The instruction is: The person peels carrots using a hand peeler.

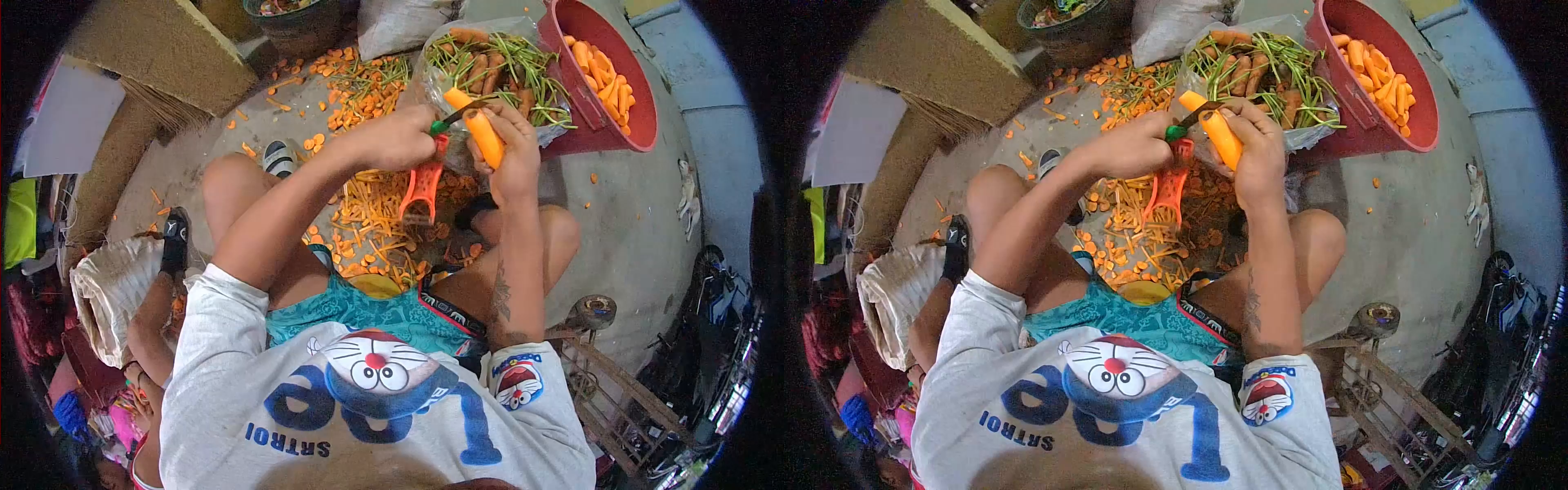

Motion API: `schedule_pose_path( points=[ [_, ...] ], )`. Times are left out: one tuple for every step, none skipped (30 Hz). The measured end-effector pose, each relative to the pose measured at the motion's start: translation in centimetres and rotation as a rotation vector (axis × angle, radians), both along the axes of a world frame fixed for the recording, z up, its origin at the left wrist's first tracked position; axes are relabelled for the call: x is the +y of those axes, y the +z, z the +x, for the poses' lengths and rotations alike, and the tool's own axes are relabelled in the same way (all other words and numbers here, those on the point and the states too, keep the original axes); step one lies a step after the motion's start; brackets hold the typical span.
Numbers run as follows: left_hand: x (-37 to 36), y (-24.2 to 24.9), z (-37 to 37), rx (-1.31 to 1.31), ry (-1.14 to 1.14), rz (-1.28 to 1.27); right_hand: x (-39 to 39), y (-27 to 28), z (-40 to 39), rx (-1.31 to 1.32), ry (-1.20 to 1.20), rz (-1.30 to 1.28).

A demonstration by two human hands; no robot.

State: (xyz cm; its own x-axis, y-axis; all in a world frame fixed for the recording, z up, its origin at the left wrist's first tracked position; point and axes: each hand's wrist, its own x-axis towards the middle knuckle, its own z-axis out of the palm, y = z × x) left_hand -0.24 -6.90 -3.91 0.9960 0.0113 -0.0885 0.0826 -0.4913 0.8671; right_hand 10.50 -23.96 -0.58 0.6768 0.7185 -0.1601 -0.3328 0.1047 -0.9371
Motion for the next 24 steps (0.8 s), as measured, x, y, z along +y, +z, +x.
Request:
schedule_pose_path(
  points=[
    [-0.4,0.1,0.0,-0.002,0.002,0.002,0.2,-0.3,0.0,0.009,-0.016,-0.050],
    [-1.0,0.1,0.1,0.001,0.102,0.148,0.4,-1.0,0.1,0.007,-0.015,-0.046],
    [-1.3,0.1,0.2,0.002,0.199,0.294,0.8,-1.5,0.1,0.067,-0.008,-0.004],
    [-1.1,-0.3,0.3,-0.004,0.200,0.296,1.0,-1.8,0.2,0.125,0.000,0.037],
    [-0.6,-0.6,0.6,-0.041,0.218,0.273,0.9,-1.7,0.4,0.116,0.004,0.041],
    [0.0,-0.7,0.7,-0.079,0.235,0.253,1.0,-0.9,0.2,0.113,-0.017,0.012],
    [0.5,0.6,0.3,-0.085,0.238,0.257,1.0,-0.4,0.0,0.113,-0.040,-0.016],
    [1.3,1.9,-0.3,-0.183,0.292,0.269,0.5,-0.3,0.3,0.166,-0.018,0.050],
    [2.1,3.0,-0.9,-0.281,0.346,0.279,0.3,-0.4,0.6,0.162,-0.015,0.054],
    [3.1,3.2,-1.1,-0.362,0.396,0.304,0.3,-0.6,0.9,-0.157,-0.091,0.066],
    [3.8,3.4,-1.2,-0.364,0.398,0.305,0.3,-0.8,1.0,-0.474,-0.166,0.076],
    [4.4,3.8,-1.3,-0.322,0.458,0.292,0.5,-0.4,1.0,-0.527,-0.280,0.175],
    [4.7,4.0,-1.5,-0.276,0.520,0.275,0.5,-0.3,1.1,-0.525,-0.273,0.173],
    [4.7,4.2,-1.6,-0.272,0.528,0.309,0.2,-0.3,1.5,-0.164,-0.241,0.282],
    [4.4,3.8,-1.5,-0.273,0.532,0.309,0.2,0.0,1.6,0.196,-0.205,0.386],
    [4.0,3.2,-1.3,-0.291,0.522,0.389,0.3,0.0,1.2,0.264,-0.199,0.336],
    [3.6,2.7,-1.1,-0.307,0.510,0.469,0.4,0.0,0.8,0.261,-0.196,0.338],
    [2.6,4.0,-1.2,-0.201,0.474,0.441,0.5,-0.1,0.4,0.120,-0.189,0.263],
    [1.9,4.6,-1.3,-0.202,0.484,0.439,0.6,-0.2,0.0,-0.020,-0.177,0.186],
    [1.1,5.0,-1.4,-0.232,0.444,0.398,0.9,-0.3,-0.4,-0.148,-0.196,0.168],
    [0.6,5.1,-1.4,-0.260,0.403,0.357,1.0,-0.5,-0.8,-0.144,-0.186,0.163],
    [0.3,5.2,-1.2,-0.285,0.354,0.341,1.0,-0.7,-1.2,-0.287,-0.229,0.122],
    [0.0,5.2,-1.0,-0.282,0.358,0.338,1.0,-0.9,-1.4,-0.433,-0.273,0.082],
    [-0.3,5.2,-1.0,-0.284,0.341,0.341,1.1,-1.0,-1.6,-0.435,-0.268,0.080]
  ],
)
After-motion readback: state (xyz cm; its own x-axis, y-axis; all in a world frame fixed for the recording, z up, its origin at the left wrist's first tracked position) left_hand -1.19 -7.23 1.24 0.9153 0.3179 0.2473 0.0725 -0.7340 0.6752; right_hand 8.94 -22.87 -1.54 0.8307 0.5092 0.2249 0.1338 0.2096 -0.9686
